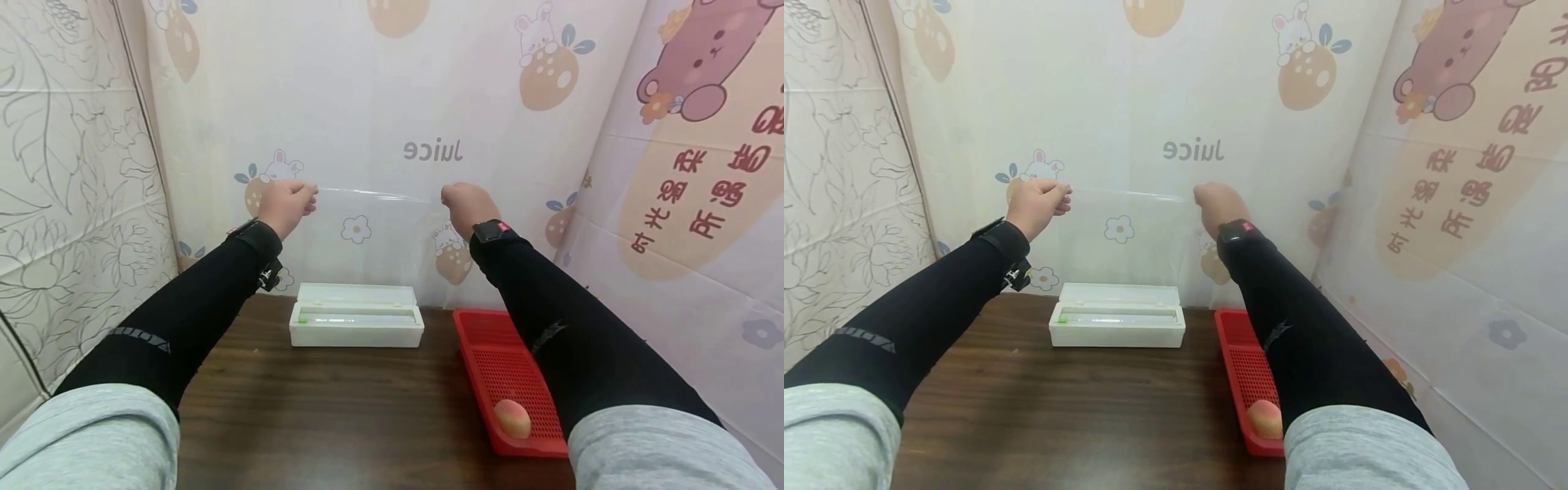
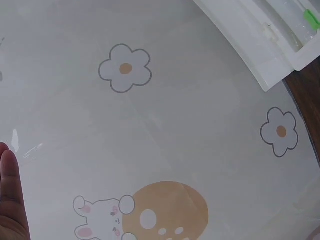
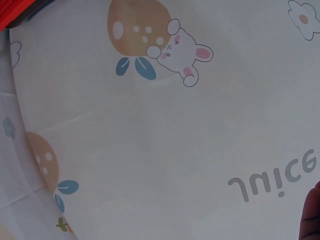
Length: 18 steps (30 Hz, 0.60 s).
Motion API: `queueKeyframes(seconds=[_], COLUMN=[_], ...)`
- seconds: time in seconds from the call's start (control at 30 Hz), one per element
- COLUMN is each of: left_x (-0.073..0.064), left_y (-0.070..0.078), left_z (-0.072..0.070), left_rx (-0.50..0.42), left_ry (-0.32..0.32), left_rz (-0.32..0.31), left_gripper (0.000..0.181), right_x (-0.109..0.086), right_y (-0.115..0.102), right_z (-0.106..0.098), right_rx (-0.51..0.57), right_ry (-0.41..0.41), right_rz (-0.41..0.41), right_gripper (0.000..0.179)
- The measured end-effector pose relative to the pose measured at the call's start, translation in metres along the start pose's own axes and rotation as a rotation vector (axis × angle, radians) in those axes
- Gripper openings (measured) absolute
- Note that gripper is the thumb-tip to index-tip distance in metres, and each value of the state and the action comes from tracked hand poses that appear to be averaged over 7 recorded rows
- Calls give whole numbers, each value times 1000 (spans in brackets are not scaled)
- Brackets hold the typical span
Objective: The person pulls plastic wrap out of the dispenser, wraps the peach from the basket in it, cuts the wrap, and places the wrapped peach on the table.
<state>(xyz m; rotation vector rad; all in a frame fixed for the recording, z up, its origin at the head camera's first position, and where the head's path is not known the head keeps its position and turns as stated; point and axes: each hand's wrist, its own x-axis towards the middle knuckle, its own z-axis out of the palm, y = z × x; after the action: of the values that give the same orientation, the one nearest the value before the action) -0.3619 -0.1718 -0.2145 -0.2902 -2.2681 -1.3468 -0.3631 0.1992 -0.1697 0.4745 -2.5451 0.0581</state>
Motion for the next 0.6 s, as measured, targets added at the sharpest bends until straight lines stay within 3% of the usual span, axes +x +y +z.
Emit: queueKeyframes(seconds=[0.6], left_x=[7], left_y=[6], left_z=[-8], left_rx=[13], left_ry=[22], left_rz=[45], left_gripper=[41], right_x=[1], right_y=[-1], right_z=[-17], right_rx=[-37], right_ry=[37], right_rz=[15], right_gripper=[22])
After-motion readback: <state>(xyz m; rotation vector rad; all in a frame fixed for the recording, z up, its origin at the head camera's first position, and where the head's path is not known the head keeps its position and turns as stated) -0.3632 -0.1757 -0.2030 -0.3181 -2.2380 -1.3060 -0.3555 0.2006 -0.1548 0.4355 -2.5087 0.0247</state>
